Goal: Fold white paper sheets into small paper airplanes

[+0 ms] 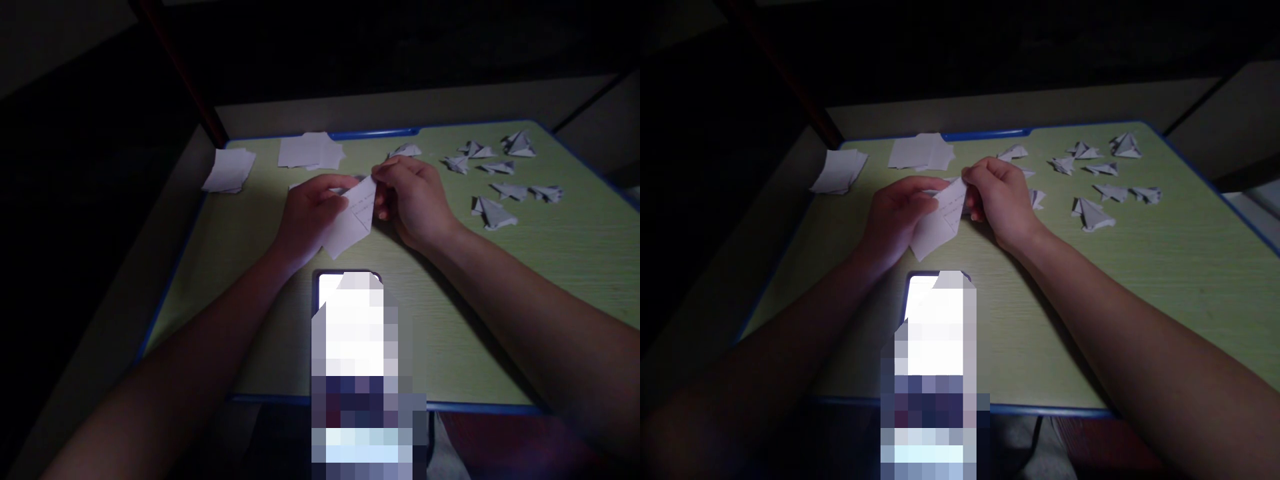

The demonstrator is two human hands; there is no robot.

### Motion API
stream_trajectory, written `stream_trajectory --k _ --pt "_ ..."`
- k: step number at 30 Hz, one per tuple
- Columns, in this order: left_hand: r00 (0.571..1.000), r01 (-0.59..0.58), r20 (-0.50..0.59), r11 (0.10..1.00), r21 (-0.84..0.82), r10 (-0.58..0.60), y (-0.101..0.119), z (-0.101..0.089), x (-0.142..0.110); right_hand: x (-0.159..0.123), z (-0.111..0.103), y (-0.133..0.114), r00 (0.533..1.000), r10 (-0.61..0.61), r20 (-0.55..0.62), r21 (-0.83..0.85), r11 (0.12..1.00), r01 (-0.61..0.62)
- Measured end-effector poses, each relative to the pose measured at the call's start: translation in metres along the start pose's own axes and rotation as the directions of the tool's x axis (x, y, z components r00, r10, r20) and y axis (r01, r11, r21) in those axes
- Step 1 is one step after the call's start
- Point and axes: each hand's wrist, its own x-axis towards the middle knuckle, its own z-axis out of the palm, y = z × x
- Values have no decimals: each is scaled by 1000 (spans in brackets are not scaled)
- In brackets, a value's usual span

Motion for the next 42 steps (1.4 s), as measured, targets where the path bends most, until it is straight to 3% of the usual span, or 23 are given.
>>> stream_trajectory --k 9,18,24,42 --pt "998 49 -24 998 -32 -50 4 1 -1 0 0 -1 1000 10 0 -22 1000 -10" --pt "1000 23 -17 994 -105 -25 -2 1 2 0 1 -1 1000 22 -18 -44 999 -22" --pt "999 34 -8 999 -20 -35 3 1 -1 -1 1 -2 1000 29 -8 -41 999 -29" --pt "1000 29 -3 1000 9 -29 2 1 1 1 0 -1 1000 20 -22 -18 1000 -20"
